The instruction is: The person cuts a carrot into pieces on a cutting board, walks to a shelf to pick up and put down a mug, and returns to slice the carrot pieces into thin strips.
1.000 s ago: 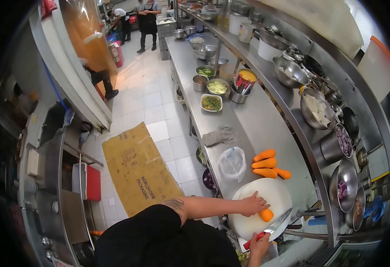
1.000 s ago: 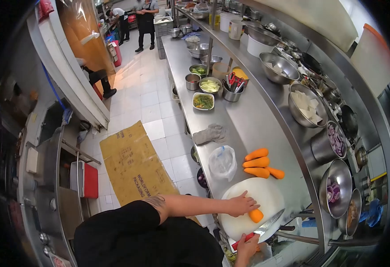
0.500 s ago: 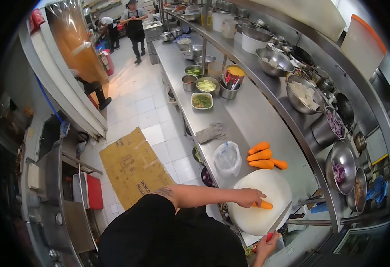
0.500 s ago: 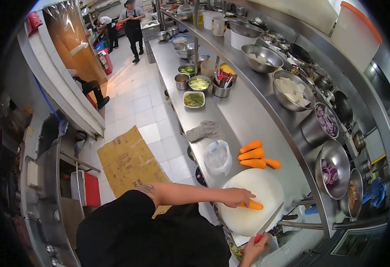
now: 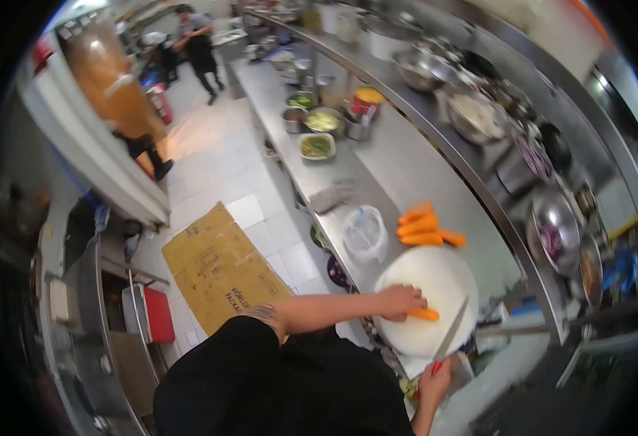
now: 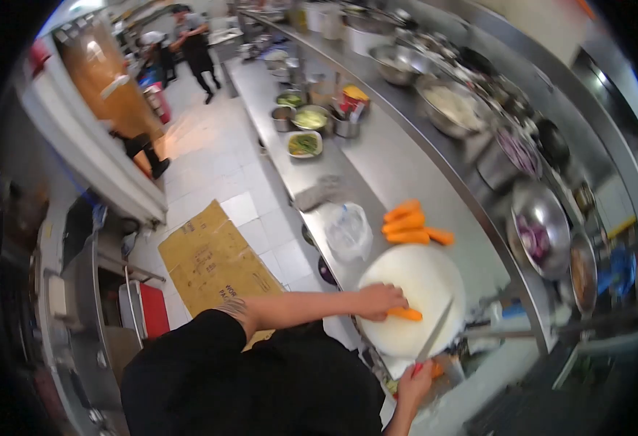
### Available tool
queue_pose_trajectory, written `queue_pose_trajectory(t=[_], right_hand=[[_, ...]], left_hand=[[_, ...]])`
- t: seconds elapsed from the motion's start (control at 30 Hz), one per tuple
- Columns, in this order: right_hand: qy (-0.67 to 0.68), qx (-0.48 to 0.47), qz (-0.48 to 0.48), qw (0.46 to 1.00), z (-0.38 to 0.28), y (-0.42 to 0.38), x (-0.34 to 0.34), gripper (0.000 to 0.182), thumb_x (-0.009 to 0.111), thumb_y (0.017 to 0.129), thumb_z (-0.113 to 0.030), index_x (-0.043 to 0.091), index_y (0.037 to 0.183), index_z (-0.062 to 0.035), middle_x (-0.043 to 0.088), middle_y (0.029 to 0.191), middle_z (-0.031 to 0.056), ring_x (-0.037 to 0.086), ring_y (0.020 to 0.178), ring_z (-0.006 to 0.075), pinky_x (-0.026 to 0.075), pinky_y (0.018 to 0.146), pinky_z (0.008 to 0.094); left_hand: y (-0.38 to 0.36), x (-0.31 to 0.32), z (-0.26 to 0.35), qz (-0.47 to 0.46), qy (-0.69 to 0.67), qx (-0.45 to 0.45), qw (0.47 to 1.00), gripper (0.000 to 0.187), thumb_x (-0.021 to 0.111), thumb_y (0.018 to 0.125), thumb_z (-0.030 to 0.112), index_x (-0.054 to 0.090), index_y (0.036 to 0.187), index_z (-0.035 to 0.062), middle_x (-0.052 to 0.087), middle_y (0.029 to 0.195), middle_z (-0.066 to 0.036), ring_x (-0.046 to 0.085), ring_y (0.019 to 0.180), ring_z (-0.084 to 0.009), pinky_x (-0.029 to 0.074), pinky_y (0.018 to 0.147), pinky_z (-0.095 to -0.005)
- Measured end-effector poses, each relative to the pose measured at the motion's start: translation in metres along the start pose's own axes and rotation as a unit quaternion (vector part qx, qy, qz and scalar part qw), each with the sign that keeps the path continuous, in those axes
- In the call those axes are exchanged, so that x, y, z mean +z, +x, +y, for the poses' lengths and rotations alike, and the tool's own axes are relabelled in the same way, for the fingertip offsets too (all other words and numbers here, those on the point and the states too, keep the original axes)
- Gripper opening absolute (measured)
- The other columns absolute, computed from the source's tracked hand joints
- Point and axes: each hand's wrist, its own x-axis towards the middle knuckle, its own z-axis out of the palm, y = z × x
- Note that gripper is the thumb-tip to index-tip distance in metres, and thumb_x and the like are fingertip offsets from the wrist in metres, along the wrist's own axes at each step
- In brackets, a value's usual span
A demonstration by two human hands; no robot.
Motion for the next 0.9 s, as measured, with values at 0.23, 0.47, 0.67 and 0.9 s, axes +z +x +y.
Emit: queue_pose_trajectory(t=[0.23, 0.47, 0.67, 0.9], right_hand=[[-0.058, 0.129, -0.048, 0.989, -0.024, -0.008, 0.004, 0.018, 0.067, 0.105, -0.019, 0.061, 0.106, -0.0027, 0.072, 0.082, 0.0299, 0.073, 0.078, 0.0533, 0.056, 0.07, 0.0639], [-0.028, 0.102, -0.078, 0.991, -0.066, 0.004, -0.02, 0.022, 0.063, 0.11, -0.024, 0.057, 0.107, -0.0032, 0.075, 0.082, 0.027, 0.074, 0.076, 0.0516, 0.058, 0.072, 0.0648], [-0.013, 0.059, -0.071, 0.996, -0.083, 0.012, -0.022, 0.019, 0.064, 0.11, -0.02, 0.054, 0.106, -0.0032, 0.075, 0.08, 0.0257, 0.073, 0.073, 0.0511, 0.058, 0.069, 0.0631], [-0.05, 0.122, -0.176, 0.975, -0.078, 0.019, -0.004, 0.022, 0.06, 0.112, -0.023, 0.053, 0.11, -0.0025, 0.075, 0.082, 0.0264, 0.075, 0.079, 0.0516, 0.059, 0.073, 0.0637]], left_hand=[[-0.007, -0.015, 0.003, 0.042, -0.041, 0.031, 0.998, 0.055, 0.087, 0.083, 0.015, 0.073, 0.137, 0.0154, 0.072, 0.127, -0.011, 0.068, 0.119, -0.0375, 0.056, 0.105, -0.0487], [-0.006, -0.026, 0.022, 0.04, -0.022, 0.01, 0.999, 0.049, 0.087, 0.088, 0.019, 0.074, 0.135, 0.0171, 0.069, 0.124, -0.008, 0.068, 0.11, -0.0347, 0.058, 0.098, -0.046], [-0.005, -0.026, 0.021, 0.043, -0.028, 0.017, 0.999, 0.049, 0.086, 0.088, 0.018, 0.074, 0.136, 0.0165, 0.069, 0.124, -0.009, 0.068, 0.111, -0.0352, 0.058, 0.098, -0.0462], [-0.008, -0.022, 0.018, 0.047, -0.025, 0.015, 0.998, 0.05, 0.086, 0.088, 0.019, 0.074, 0.136, 0.0162, 0.069, 0.126, -0.009, 0.067, 0.111, -0.0355, 0.057, 0.098, -0.0464]])
